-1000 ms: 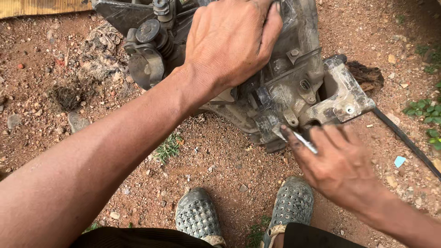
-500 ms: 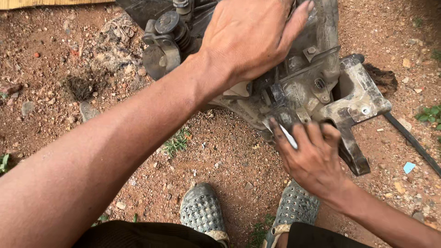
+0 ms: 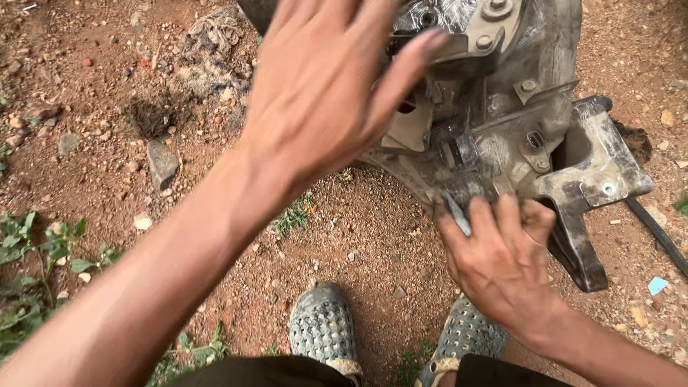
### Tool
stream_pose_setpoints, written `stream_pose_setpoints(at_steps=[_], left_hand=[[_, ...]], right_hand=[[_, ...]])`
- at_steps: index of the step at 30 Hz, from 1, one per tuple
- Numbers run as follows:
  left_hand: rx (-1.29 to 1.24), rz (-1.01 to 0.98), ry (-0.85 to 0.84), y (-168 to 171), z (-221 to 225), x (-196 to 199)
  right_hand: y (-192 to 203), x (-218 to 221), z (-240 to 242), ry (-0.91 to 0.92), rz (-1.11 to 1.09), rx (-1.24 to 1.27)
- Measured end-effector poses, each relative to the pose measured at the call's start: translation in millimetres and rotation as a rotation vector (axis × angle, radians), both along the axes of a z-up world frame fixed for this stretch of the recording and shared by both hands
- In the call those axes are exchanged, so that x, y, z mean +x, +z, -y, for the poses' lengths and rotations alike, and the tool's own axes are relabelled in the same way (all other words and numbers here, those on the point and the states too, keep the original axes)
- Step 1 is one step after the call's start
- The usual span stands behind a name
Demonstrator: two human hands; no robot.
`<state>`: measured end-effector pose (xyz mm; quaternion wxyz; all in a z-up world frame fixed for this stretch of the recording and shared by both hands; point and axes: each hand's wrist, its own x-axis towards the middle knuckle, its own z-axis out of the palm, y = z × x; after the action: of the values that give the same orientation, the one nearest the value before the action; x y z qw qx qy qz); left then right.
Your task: The person cleans a transmission housing resting on the ground by hand and using a scraper to remove material from various surfaces.
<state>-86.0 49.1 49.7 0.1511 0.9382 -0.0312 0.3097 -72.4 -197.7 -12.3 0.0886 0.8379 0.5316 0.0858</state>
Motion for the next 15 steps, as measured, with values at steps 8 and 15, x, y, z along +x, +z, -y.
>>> stream_pose_setpoints(at_steps=[8, 15], left_hand=[[-0.158, -0.55, -0.052, -53, 9, -71], [-0.094, -1.555, -0.054, 27, 4, -45]], right_hand=[[-28, 16, 5, 0.107, 0.081, -0.036], [-8, 14, -3, 0.107, 0.067, -0.116]])
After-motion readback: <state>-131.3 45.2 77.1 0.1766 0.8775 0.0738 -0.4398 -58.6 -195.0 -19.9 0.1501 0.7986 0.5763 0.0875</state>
